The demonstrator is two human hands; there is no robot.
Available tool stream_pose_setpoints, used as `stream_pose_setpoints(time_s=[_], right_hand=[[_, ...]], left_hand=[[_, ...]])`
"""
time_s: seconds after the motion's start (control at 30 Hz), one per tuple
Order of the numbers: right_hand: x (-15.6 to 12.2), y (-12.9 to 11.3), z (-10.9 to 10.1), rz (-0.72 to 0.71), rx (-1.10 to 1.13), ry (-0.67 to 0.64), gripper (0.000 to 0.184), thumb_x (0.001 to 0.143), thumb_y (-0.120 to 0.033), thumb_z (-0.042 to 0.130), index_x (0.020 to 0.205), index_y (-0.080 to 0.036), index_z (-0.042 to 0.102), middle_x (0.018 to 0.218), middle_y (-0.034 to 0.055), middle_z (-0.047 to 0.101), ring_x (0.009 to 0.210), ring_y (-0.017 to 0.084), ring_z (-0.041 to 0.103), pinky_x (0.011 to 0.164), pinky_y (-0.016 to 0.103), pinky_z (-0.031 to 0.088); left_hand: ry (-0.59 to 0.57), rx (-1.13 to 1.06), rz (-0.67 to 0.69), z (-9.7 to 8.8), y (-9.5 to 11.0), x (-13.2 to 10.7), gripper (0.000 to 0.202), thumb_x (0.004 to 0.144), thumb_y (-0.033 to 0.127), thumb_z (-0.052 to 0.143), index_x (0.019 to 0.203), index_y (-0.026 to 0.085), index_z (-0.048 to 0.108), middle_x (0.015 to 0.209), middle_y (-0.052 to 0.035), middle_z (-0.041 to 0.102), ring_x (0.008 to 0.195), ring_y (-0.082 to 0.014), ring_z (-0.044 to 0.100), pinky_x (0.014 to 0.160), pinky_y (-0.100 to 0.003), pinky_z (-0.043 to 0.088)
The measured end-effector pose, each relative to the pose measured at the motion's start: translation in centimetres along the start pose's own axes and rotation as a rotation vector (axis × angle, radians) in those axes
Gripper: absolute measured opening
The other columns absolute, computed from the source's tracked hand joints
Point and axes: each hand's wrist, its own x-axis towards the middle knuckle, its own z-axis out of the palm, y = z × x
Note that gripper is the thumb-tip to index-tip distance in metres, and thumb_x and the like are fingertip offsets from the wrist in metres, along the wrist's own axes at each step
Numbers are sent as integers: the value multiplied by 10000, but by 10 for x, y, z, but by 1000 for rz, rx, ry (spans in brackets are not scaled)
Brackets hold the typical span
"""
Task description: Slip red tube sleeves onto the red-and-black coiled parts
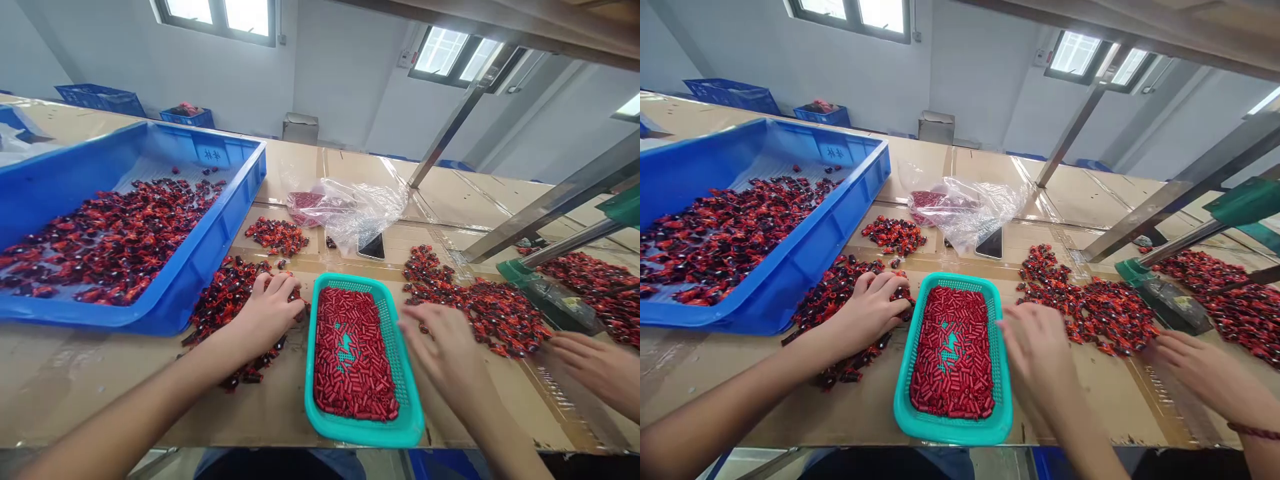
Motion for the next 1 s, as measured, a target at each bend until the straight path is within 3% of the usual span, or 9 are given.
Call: stream_pose_setpoints(time_s=[0.1,0.2,0.27,0.4,0.5,0.67,0.83,0.9,1.0], right_hand=[[-7,-54,4,-218,95,-312,147,1045,-332,603,1103,-262,719,1033,54,757,966,232,695,846,364,574],[-9,-85,16,-320,47,-516,229,898,-194,799,1108,-211,710,1017,63,765,906,266,709,791,400,593],[-7,-92,25,-333,14,-531,240,829,-164,859,1022,-189,719,962,67,763,831,272,709,734,404,591],[-4,-92,34,-354,17,-553,177,826,-118,848,856,-184,687,897,54,750,764,246,702,682,374,577],[-5,-91,34,-354,33,-565,177,845,-89,817,837,-193,675,874,32,741,767,223,701,693,348,571],[-7,-89,34,-321,62,-563,217,842,-92,813,994,-196,699,969,49,745,859,244,708,746,367,575],[-5,-94,36,-300,121,-570,189,841,-43,733,810,-195,624,872,34,698,792,225,653,702,351,531],[-4,-97,34,-271,155,-559,205,831,-32,689,791,-199,579,851,33,671,786,224,625,684,346,510],[-2,-98,26,-211,230,-534,203,868,-46,593,802,-216,503,841,27,630,779,203,592,656,318,489]], left_hand=[[-7,0,23,-3,-2,1,69,852,178,804,886,194,746,1218,-123,705,1252,-354,536,1045,-506,343],[-2,-30,27,-13,-4,-5,60,913,190,736,854,199,728,1212,-84,704,1242,-325,536,1023,-468,361],[-1,-47,15,-19,-4,-11,77,936,186,703,862,200,719,1196,-77,703,1216,-312,544,1003,-453,377],[-35,-57,-2,-21,-3,-15,27,900,185,755,914,199,736,1238,-103,689,1211,-332,546,994,-469,395],[-91,-61,-10,-15,0,-7,81,850,158,803,904,193,754,1270,-132,684,1226,-366,550,982,-494,415],[-147,-127,10,-9,-2,12,90,866,90,747,925,156,767,1274,-184,680,1244,-394,559,1040,-574,416],[-106,-319,12,-22,-9,12,90,798,111,765,859,172,742,1271,-161,669,1266,-427,551,1060,-636,424],[-46,-433,-16,-34,-9,4,66,833,119,703,862,177,711,1240,-140,660,1261,-383,571,1072,-587,459],[51,-617,-78,-53,-3,-11,100,905,111,574,921,186,638,1134,-101,667,1101,-235,675,955,-379,579]])
